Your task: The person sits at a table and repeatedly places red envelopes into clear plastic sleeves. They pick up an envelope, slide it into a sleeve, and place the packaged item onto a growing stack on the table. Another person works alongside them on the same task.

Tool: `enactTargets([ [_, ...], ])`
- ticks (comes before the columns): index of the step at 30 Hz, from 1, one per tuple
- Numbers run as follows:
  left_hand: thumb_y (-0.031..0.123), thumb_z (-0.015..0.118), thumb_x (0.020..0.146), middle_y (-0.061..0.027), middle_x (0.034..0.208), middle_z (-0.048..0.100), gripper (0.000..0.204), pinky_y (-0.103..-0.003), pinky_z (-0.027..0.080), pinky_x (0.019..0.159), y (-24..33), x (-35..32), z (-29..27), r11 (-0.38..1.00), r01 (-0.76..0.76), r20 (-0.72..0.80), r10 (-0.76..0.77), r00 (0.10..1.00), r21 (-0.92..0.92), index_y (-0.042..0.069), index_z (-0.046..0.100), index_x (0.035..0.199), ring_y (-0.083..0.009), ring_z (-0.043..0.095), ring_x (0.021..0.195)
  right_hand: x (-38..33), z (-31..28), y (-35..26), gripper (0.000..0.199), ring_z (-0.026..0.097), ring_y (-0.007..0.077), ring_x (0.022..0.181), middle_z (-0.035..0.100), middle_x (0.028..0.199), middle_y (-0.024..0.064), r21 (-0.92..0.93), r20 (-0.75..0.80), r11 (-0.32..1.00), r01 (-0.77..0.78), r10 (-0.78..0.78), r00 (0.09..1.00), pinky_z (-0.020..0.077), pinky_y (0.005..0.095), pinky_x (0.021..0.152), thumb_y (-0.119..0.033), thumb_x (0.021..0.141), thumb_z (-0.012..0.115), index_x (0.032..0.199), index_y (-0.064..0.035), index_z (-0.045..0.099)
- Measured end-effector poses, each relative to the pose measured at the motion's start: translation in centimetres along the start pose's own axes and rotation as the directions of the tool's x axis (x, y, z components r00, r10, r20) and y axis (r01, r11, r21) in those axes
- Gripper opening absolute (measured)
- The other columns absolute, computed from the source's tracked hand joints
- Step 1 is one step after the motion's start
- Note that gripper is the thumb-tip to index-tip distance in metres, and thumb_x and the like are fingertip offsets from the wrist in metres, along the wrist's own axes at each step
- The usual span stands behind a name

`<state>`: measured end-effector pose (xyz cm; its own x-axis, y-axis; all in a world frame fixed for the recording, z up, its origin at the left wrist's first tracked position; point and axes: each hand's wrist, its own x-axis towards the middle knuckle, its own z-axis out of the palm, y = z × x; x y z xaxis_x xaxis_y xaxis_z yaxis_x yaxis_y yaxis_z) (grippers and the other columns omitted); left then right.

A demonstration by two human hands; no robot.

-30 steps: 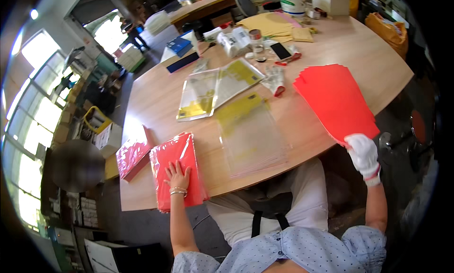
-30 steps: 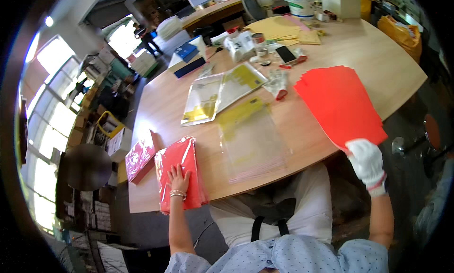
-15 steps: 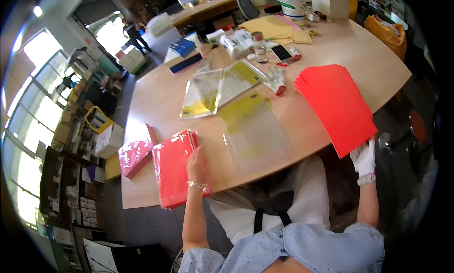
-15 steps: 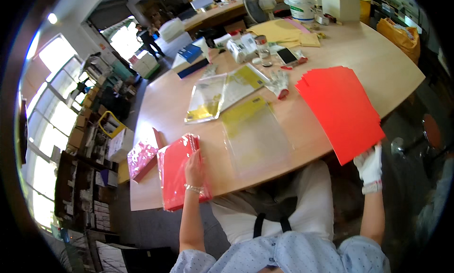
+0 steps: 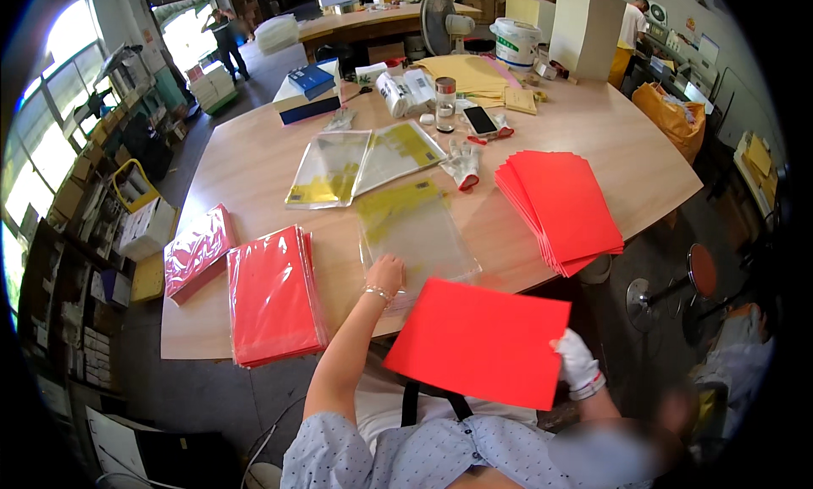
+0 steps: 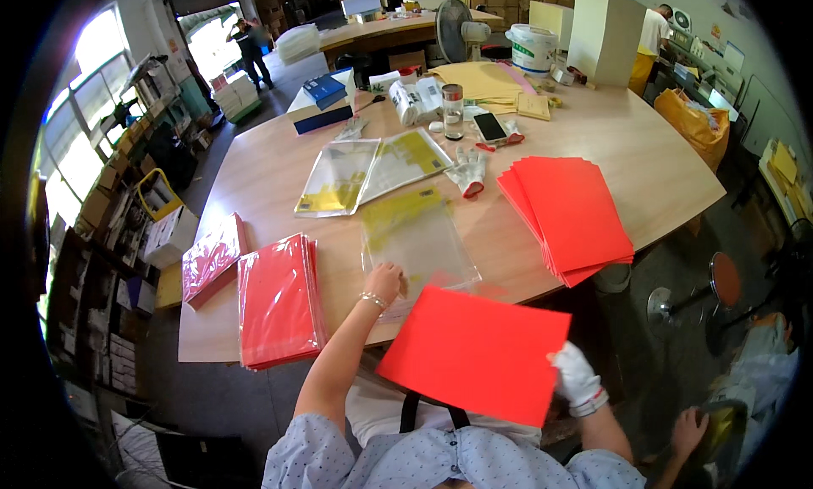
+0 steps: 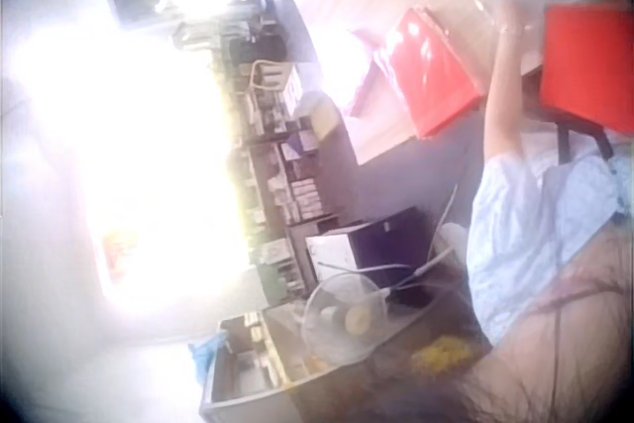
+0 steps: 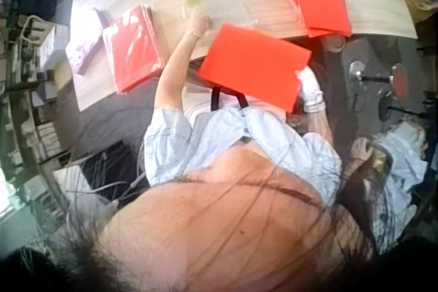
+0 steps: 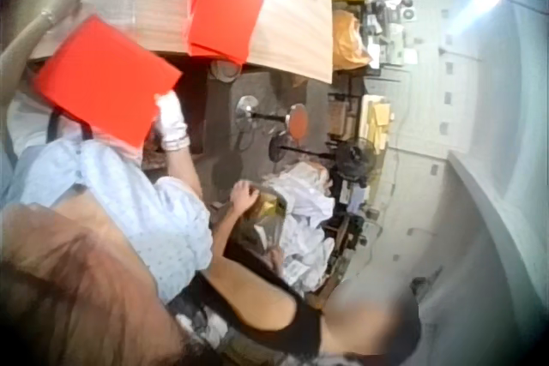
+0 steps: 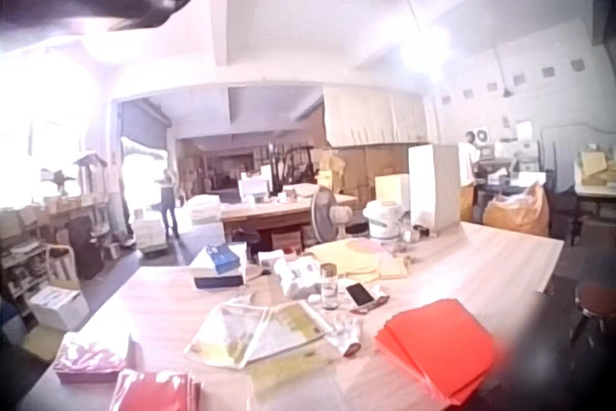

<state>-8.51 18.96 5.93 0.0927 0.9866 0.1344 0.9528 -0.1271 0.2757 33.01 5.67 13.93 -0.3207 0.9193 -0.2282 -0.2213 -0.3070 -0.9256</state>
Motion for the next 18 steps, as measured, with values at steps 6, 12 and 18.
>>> enactTargets([
  [6, 0.019, 0.055, 0.083, -0.0156, 0.097, 0.06, 0.022, -0.036, 0.05, 0.072, 1.7, -3.4, -3.2, 0.967, 0.253, -0.333, -0.243, 0.911, -0.013, 0.0, 0.057, 0.094, -0.028, 0.059, 0.092, 2.1, 1.4, 3.6, 0.027, 0.056, 0.0132, 0.07, 0.057, 0.096, 0.0062, 0.433, -0.214, 0.9, -0.049, 0.156, 0.964, 0.0483, 0.0238, 0.057, -0.009, 0.088, 0.04, 0.114, -0.005, 0.048],
  [12, 0.015, 0.052, 0.089, -0.0136, 0.084, 0.065, 0.026, -0.026, 0.049, 0.05, 1.1, -3.3, -4.0, 0.141, 0.401, 0.346, -0.303, 0.888, -0.905, -0.007, 0.054, 0.103, -0.0168, 0.065, 0.064, 1.2, 4.1, 1.8, 0.018, 0.046, 0.0093, 0.051, 0.051, 0.074, 0.0021, 0.475, -0.207, 0.878, -0.055, 0.173, 0.963, 0.0388, 0.0225, 0.044, -0.01, 0.09, 0.039, 0.105, -0.006, 0.048],
  [18, 0.004, 0.051, 0.088, -0.0099, 0.084, 0.064, 0.052, -0.023, 0.05, 0.056, 6.6, -6.0, -2.1, 0.475, 0.234, 0.017, -0.416, 0.909, -0.848, -0.005, 0.026, 0.133, -0.0137, 0.063, 0.065, -0.2, 5.3, 1.7, 0.014, 0.042, 0.0091, 0.05, 0.047, 0.069, 0.0009, 0.326, -0.233, 0.945, 0.017, 0.062, 0.971, 0.0364, 0.024, 0.046, -0.011, 0.091, 0.039, 0.101, -0.0062, 0.048],
])
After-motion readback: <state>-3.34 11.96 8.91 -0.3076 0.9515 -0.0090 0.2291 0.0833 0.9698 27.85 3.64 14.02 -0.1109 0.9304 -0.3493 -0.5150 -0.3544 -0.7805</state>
